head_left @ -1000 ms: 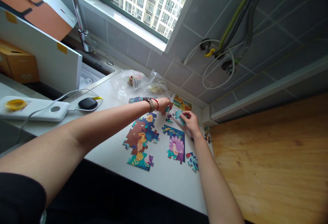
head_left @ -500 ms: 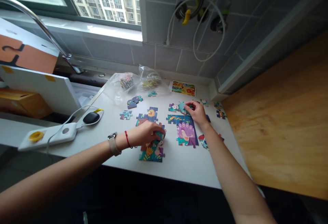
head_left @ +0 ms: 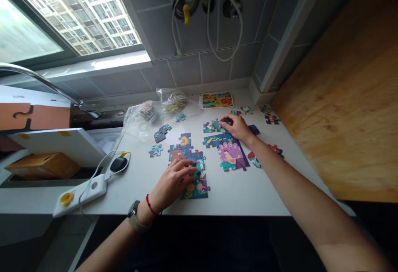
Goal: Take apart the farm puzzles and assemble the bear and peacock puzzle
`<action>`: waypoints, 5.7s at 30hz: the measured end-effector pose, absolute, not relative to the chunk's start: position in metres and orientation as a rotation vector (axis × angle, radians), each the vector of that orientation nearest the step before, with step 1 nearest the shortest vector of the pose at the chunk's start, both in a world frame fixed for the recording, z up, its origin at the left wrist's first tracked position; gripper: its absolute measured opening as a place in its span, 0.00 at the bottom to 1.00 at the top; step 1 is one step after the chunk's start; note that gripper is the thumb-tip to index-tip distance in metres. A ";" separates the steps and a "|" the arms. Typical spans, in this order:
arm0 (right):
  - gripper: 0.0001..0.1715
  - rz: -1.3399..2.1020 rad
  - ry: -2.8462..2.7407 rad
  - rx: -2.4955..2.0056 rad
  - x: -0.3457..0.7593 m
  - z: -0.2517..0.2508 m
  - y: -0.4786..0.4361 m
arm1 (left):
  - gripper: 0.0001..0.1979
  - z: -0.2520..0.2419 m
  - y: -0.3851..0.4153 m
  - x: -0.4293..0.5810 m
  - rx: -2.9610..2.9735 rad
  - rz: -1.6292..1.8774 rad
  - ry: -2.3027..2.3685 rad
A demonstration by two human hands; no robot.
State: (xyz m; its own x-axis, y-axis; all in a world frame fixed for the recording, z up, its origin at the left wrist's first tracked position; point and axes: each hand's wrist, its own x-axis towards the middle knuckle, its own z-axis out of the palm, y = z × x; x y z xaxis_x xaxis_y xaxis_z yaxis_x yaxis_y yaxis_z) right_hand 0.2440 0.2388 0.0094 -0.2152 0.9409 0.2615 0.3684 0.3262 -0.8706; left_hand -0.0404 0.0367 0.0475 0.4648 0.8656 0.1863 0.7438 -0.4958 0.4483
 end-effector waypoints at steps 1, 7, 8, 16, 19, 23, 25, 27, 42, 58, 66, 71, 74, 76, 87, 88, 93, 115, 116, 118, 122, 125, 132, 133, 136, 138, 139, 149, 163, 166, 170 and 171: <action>0.15 0.864 -1.754 -1.176 0.244 0.010 0.238 | 0.10 0.047 0.037 -0.041 2.419 0.585 1.371; 0.17 0.872 -1.729 -1.183 0.244 0.010 0.239 | 0.10 0.050 0.037 -0.038 2.518 0.571 1.341; 0.18 0.875 -1.722 -1.181 0.244 0.010 0.240 | 0.11 0.051 0.036 -0.039 2.543 0.570 1.325; 0.20 0.898 -1.689 -1.158 0.248 0.009 0.243 | 0.14 0.046 0.031 -0.044 2.644 0.599 1.287; 0.20 0.898 -1.687 -1.156 0.248 0.009 0.243 | 0.12 0.042 0.030 -0.046 2.673 0.602 1.294; 0.22 0.906 -1.685 -1.160 0.249 0.010 0.243 | 0.12 0.039 0.025 -0.045 2.692 0.589 1.322; 0.22 0.907 -1.683 -1.160 0.249 0.013 0.242 | 0.13 0.039 0.023 -0.043 2.699 0.565 1.341; 0.23 0.922 -1.681 -1.155 0.247 0.020 0.239 | 0.12 0.039 0.020 -0.041 2.694 0.540 1.360; 0.15 1.525 -2.001 -1.209 0.234 0.052 0.116 | 0.20 0.028 0.010 -0.044 2.771 0.501 1.322; 0.07 1.122 -2.186 -1.619 0.212 0.051 0.111 | 0.19 0.022 0.004 -0.049 2.652 0.577 1.368; 0.07 1.042 -2.248 -1.659 0.205 0.057 0.106 | 0.29 0.024 -0.001 -0.064 2.716 0.438 1.296; 0.11 0.936 -2.310 -1.620 0.196 0.055 0.096 | 0.31 0.026 -0.009 -0.079 2.710 0.429 1.276; 0.14 0.846 -2.349 -1.535 0.192 0.052 0.090 | 0.36 0.027 -0.015 -0.088 2.715 0.381 1.270; 0.14 0.820 -2.344 -1.469 0.193 0.053 0.085 | 0.38 0.027 -0.018 -0.092 2.717 0.351 1.267; 0.17 0.692 -2.124 -1.399 0.246 0.074 0.045 | 0.36 0.039 -0.005 -0.050 2.653 0.402 1.193; 0.16 0.670 -2.147 -1.378 0.247 0.074 0.043 | 0.37 0.038 -0.002 -0.043 2.658 0.400 1.156; 0.15 0.556 -2.158 -1.372 0.248 0.079 0.053 | 0.41 0.027 0.009 -0.025 2.644 0.430 1.044; 0.24 0.624 -2.872 -1.381 0.242 0.096 0.209 | 0.32 0.019 0.007 -0.029 2.631 0.564 1.126; 0.24 0.608 -2.879 -1.389 0.244 0.095 0.210 | 0.33 0.017 0.007 -0.029 2.635 0.575 1.128; 0.24 0.580 -2.885 -1.422 0.244 0.093 0.218 | 0.33 0.015 0.007 -0.028 2.639 0.595 1.136; 0.30 0.552 -2.875 -1.510 0.230 0.088 0.248 | 0.29 0.013 0.006 -0.029 2.637 0.590 1.157; 0.35 0.530 -2.843 -1.584 0.210 0.083 0.270 | 0.31 0.015 0.006 -0.029 2.639 0.592 1.147; 0.30 0.589 -2.777 -1.685 0.174 0.075 0.299 | 0.32 0.021 0.006 -0.031 2.606 0.614 1.136; 0.27 0.619 -2.768 -1.699 0.172 0.074 0.300 | 0.31 0.022 0.006 -0.031 2.603 0.622 1.138; 0.23 0.699 -2.715 -1.737 0.170 0.071 0.299 | 0.27 0.025 0.005 -0.030 2.583 0.668 1.144; 0.22 0.749 -2.657 -1.747 0.171 0.069 0.296 | 0.20 0.026 0.005 -0.030 2.541 0.722 1.146; 0.21 0.774 -2.621 -1.744 0.172 0.068 0.294 | 0.17 0.026 0.005 -0.032 2.505 0.770 1.160; 0.25 1.083 -2.115 -1.589 0.196 0.067 0.263 | 0.16 0.024 0.005 -0.045 1.414 1.481 1.384; 0.17 1.678 -2.055 -1.330 0.208 0.069 0.089 | 0.20 0.029 0.003 -0.046 1.845 1.472 1.304; 0.11 1.449 -2.098 -1.364 0.206 0.059 0.061 | 0.21 0.029 0.003 -0.046 1.929 1.428 1.285; 0.08 1.228 -2.185 -1.346 0.202 0.060 0.048 | 0.21 0.031 0.004 -0.046 1.989 1.417 1.272; 0.08 1.196 -2.213 -1.332 0.200 0.061 0.047 | 0.21 0.032 0.004 -0.046 2.003 1.418 1.272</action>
State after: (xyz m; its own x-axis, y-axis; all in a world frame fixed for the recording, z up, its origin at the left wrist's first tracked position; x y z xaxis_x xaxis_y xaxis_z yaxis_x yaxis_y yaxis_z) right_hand 0.2000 0.0473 0.0609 -0.5281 0.8343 -0.1581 0.5895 0.2261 -0.7754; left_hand -0.0462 0.0035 0.0317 0.0834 0.8324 0.5479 0.4540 -0.5212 0.7227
